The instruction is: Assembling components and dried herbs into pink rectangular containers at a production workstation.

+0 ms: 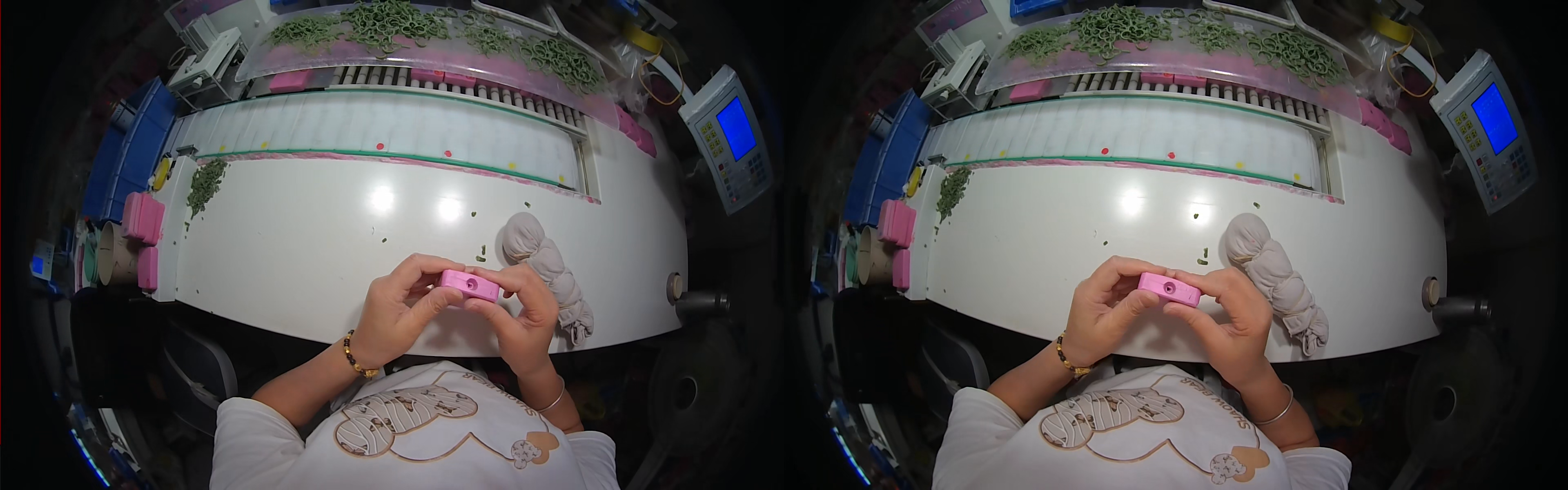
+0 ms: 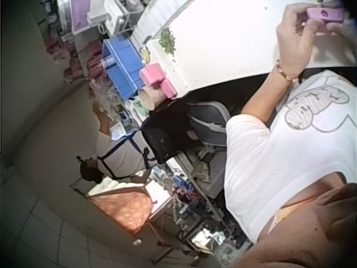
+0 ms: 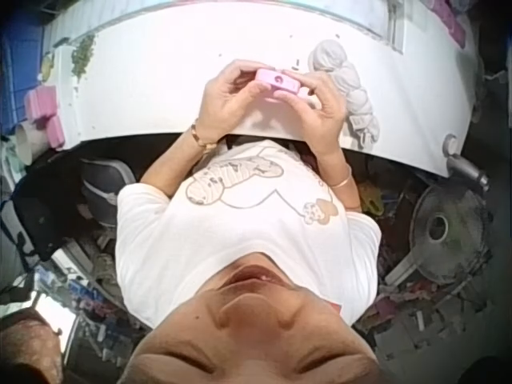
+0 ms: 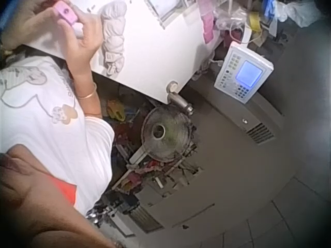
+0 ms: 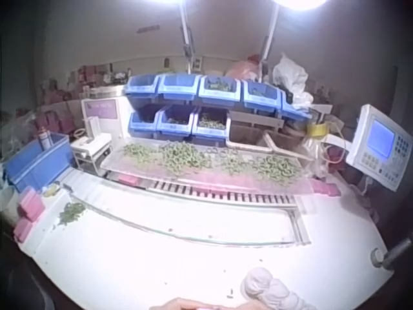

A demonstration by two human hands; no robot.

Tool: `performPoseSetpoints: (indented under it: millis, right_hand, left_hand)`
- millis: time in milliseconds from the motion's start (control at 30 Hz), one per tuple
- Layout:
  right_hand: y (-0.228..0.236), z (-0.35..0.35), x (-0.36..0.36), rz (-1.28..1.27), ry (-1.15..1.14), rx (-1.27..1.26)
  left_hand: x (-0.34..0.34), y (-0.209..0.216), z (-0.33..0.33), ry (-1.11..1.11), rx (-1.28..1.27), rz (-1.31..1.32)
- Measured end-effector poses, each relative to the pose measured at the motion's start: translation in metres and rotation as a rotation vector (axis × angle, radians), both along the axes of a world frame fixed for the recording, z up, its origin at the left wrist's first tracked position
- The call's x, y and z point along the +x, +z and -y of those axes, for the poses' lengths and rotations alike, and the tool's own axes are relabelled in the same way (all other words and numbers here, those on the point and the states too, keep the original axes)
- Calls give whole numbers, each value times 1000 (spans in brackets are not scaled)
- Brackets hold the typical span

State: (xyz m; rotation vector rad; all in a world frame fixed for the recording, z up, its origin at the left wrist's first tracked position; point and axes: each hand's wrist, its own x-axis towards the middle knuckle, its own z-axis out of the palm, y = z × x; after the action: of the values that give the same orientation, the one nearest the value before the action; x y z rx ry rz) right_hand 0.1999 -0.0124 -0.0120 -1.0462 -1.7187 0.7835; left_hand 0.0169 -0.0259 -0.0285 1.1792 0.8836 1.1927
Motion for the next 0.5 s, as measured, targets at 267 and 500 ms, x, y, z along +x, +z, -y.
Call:
performPoseSetpoints:
  millis: [267,500]
  right_hand:
    - [5,-13,20,-333,341,-283]
    - [17,-26,6,-578,358,-467]
  left_hand:
    - [-25,11,-16,-396,-322,270]
    - [-24,22,-30,-490,-285,387]
